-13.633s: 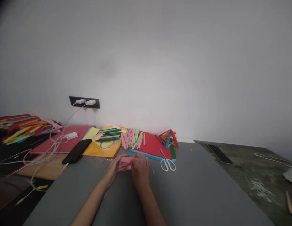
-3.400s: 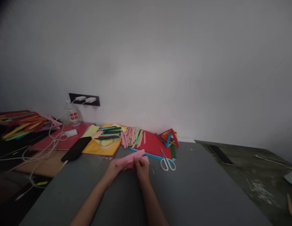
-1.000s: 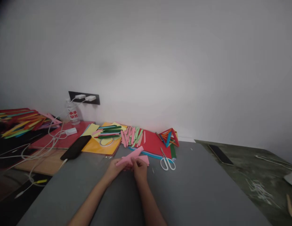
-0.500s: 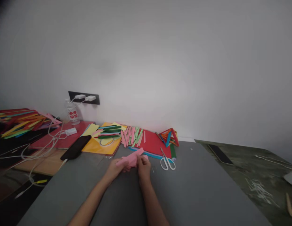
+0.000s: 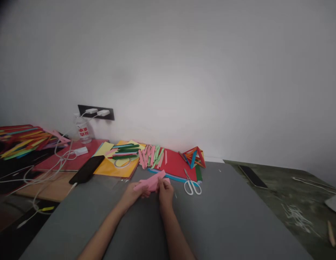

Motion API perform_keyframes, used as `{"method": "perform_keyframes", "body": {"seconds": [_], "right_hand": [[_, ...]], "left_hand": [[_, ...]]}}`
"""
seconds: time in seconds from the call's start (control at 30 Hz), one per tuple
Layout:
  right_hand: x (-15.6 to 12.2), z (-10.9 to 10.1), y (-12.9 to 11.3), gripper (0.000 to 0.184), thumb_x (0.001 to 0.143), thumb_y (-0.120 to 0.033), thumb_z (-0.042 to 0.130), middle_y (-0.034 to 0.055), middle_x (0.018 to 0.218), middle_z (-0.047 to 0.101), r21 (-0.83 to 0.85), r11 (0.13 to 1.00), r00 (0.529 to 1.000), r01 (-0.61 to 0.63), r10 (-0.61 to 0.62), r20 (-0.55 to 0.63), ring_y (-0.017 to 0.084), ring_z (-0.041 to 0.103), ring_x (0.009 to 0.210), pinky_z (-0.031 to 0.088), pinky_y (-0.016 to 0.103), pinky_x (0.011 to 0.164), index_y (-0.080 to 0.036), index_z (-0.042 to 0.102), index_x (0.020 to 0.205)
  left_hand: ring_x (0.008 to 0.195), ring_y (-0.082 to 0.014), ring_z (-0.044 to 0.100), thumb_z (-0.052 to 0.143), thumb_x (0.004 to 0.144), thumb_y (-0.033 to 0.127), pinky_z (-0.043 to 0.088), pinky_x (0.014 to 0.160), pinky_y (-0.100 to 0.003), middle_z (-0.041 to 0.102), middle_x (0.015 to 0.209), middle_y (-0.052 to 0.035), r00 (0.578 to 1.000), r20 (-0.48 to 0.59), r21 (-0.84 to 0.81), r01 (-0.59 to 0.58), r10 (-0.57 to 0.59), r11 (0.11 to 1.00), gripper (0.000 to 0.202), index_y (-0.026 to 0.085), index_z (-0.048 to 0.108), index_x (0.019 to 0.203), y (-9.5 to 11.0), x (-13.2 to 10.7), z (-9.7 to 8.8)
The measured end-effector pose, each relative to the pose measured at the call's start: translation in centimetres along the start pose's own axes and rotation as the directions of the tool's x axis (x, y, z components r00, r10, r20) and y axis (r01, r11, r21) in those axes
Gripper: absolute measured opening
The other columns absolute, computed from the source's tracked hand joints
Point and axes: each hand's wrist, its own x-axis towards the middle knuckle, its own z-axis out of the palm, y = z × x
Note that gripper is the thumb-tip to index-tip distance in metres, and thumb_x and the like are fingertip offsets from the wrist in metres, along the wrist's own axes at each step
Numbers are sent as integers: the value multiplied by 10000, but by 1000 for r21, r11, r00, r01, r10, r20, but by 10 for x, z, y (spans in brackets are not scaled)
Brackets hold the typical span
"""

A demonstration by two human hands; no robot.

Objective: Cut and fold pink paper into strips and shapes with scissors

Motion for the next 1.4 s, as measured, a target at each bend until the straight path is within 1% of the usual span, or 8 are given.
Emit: {"method": "perform_keyframes", "body": {"seconds": [0.23, 0.33, 0.5, 0.83, 1.03, 1.2, 1.3, 1.4], "right_hand": [[4, -5, 0, 384, 688, -465, 502, -50, 410, 405, 44, 998, 999, -36, 37, -23, 65, 336, 390, 274, 198, 415, -154, 456, 467], [8, -8, 3, 380, 689, -470, 496, -44, 415, 410, 61, 997, 998, -54, 55, -13, 69, 343, 398, 273, 200, 415, -147, 478, 489], [11, -9, 6, 358, 679, -452, 515, -57, 437, 382, 128, 989, 997, -72, 72, 6, 57, 317, 399, 251, 189, 399, -151, 444, 499], [9, -9, 6, 359, 656, -444, 542, -60, 403, 383, 101, 994, 995, -36, 45, -91, 54, 304, 375, 255, 193, 387, -151, 452, 470], [10, -14, 5, 347, 631, -429, 568, -67, 383, 363, 42, 999, 984, -10, 17, -175, 56, 302, 372, 246, 195, 384, -153, 454, 454], [12, -18, -1, 329, 613, -398, 586, -62, 385, 362, -21, 997, 996, 72, -73, -60, 62, 316, 393, 262, 197, 402, -147, 466, 436], [10, -16, -5, 320, 622, -379, 584, -56, 388, 381, -53, 996, 996, 69, -66, 66, 66, 339, 404, 279, 197, 416, -143, 483, 430], [6, -11, -8, 282, 616, -356, 598, -40, 415, 447, -76, 997, 978, 35, -18, 207, 71, 382, 414, 297, 195, 418, -135, 533, 454]], "left_hand": [[325, -128, 521, 529, 633, 433, 323, 346, -204, 610, 446, -32, 1000, 14, 39, 2, -3, 999, 322, 120, 535, 558, -3, 0, -2], [339, -133, 533, 536, 628, 439, 326, 349, -201, 609, 445, -33, 1000, 6, 31, 14, -15, 999, 325, 119, 524, 570, -4, 0, -2], [353, -122, 535, 517, 652, 433, 337, 357, -193, 611, 456, -38, 999, 45, 41, -30, 28, 999, 337, 109, 530, 561, -6, -1, -3], [386, -140, 551, 505, 659, 452, 352, 388, -206, 625, 470, -53, 997, 70, 87, -19, 13, 996, 375, 99, 578, 557, -7, 0, -3], [532, -168, 578, 513, 664, 462, 365, 472, -216, 664, 594, -81, 977, 201, 142, -101, 71, 985, 393, 94, 627, 584, 1, -6, -5], [490, -131, 512, 574, 604, 475, 315, 454, -201, 582, 527, -22, 967, 245, 99, -89, 62, 991, 369, 109, 578, 559, 3, -6, -6], [443, -82, 407, 595, 587, 467, 263, 439, -189, 427, 466, 41, 970, 234, 69, -91, 72, 993, 366, 125, 493, 503, 4, -5, -6], [423, -46, 250, 574, 615, 457, 167, 418, -190, 280, 447, 68, 972, 211, 120, -129, 101, 984, 399, 132, 416, 446, 3, -3, -5]]}}
